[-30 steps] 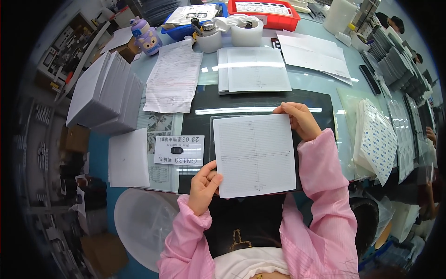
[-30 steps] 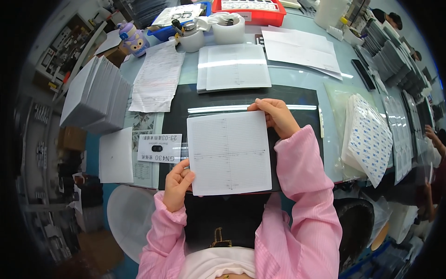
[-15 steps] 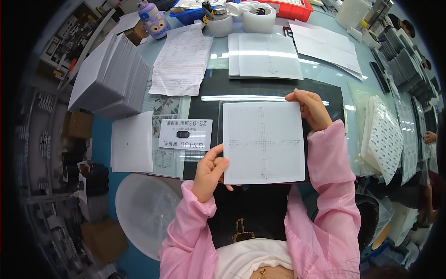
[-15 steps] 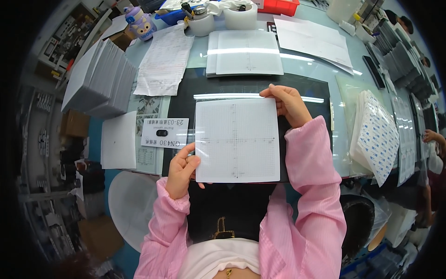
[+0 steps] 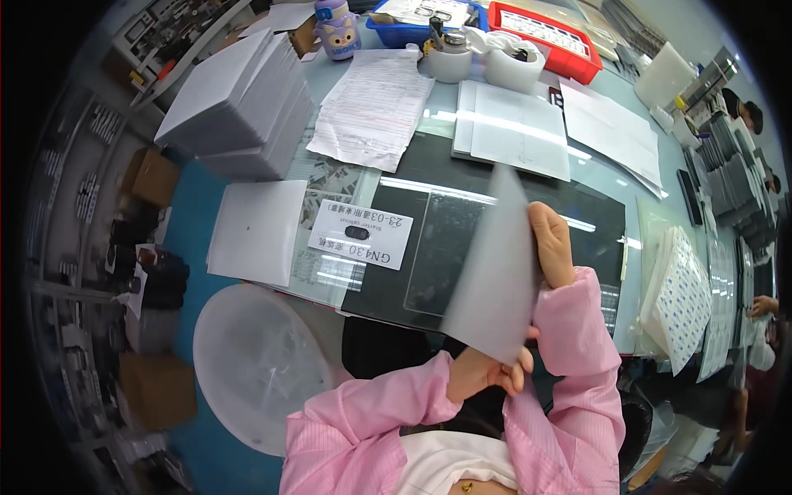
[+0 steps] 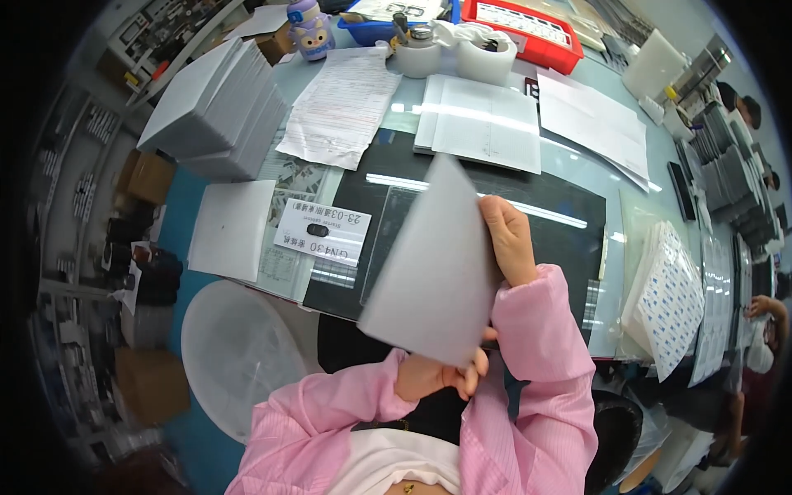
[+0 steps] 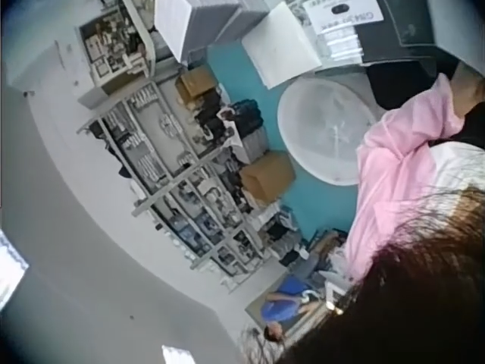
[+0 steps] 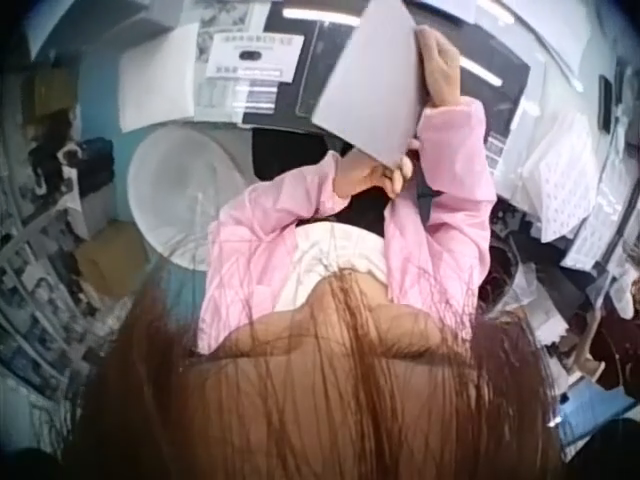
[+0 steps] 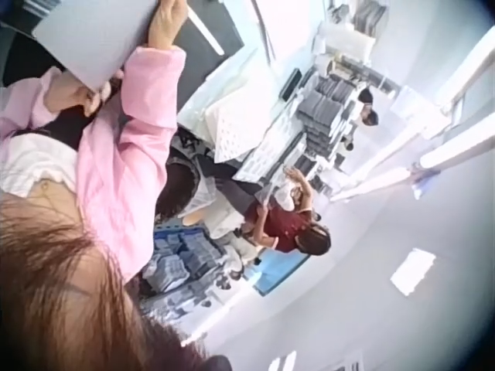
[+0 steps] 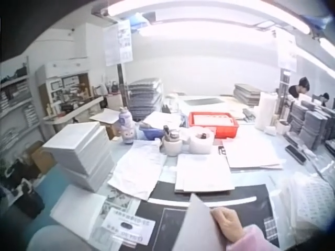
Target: The person is applying small white labels onto a larger sheet of paper.
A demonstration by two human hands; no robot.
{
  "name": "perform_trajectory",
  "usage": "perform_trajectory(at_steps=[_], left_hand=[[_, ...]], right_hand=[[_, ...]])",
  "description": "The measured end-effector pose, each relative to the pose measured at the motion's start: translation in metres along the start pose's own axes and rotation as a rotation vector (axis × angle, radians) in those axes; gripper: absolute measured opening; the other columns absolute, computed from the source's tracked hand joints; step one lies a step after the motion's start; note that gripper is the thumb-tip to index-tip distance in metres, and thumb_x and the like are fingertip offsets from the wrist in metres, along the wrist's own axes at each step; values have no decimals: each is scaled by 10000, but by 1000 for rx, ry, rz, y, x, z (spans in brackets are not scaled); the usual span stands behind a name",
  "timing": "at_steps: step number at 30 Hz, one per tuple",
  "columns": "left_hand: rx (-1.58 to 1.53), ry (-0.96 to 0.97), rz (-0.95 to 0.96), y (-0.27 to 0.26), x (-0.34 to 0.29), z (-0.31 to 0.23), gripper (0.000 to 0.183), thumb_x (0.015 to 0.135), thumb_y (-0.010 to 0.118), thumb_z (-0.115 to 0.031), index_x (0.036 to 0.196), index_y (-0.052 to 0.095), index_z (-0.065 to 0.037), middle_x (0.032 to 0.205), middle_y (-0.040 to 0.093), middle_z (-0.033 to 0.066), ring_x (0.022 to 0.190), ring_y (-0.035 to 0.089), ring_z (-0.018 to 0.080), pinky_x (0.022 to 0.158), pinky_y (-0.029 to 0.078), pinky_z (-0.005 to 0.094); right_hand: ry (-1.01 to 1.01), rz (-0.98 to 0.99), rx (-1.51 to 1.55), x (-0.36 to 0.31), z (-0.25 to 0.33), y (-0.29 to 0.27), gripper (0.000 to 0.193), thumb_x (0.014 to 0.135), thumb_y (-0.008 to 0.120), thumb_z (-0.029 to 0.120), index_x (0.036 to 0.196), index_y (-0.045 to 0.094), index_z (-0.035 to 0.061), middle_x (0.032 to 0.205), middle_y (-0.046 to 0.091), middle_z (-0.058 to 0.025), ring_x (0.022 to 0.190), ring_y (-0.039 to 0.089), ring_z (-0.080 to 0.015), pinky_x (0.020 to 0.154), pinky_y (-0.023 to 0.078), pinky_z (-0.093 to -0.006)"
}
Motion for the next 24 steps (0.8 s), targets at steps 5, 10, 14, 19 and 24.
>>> perform_trajectory(at_steps=[5, 10, 14, 19, 24], left_hand=[[1117, 241, -264, -1, -34, -14, 239, 980, 574, -70, 1210, 622, -22, 974, 687, 121, 789, 703, 223, 746, 568, 299], [1931, 811, -229, 44, -57, -54, 358, 854, 691, -106, 1210, 657, -91, 1285, 618, 66, 1204, 574, 291, 1025, 450, 461], [2248, 512, -354, 21, -46, -47, 664, 814, 748, -253, 1414, 499, -118, 1522, 418, 58, 1436, 334, 298, 1159, 231, 575], [2417, 470, -352, 22, -41, -40, 698, 771, 777, -253, 1401, 511, -115, 1514, 432, 54, 1422, 360, 283, 1140, 253, 589], [2411, 443, -306, 25, -27, -33, 705, 753, 777, -237, 1395, 514, -113, 1484, 464, 67, 1376, 415, 281, 1130, 253, 597]], right_hand=[[-74, 37, -861, 19, 20, 0, 327, 903, 665, 382, 846, 692, 62, 676, 667, -142, 624, 647, -311, 596, 479, -377], [-166, 100, -937, 22, 20, 19, 317, 885, 691, 375, 866, 695, 58, 702, 671, -149, 637, 648, -326, 596, 486, -390], [-270, 136, -1008, 29, 21, 32, 318, 891, 688, 372, 851, 679, 57, 764, 684, -130, 658, 651, -313, 612, 494, -387], [-401, 143, -1167, 22, 20, 43, 309, 864, 718, 340, 976, 609, 73, 981, 644, -79, 848, 632, -277, 711, 487, -385], [-507, -125, -1245, 11, 28, 9, 328, 781, 772, 269, 973, 610, 59, 1162, 560, -109, 1082, 533, -299, 916, 419, -441]])
Point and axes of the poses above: each hand's wrist, its own x-axis towards the middle knuckle, its own y-axis out of the palm, z = x × y, the point moved 9 cm from there along x, towards the middle knuckle
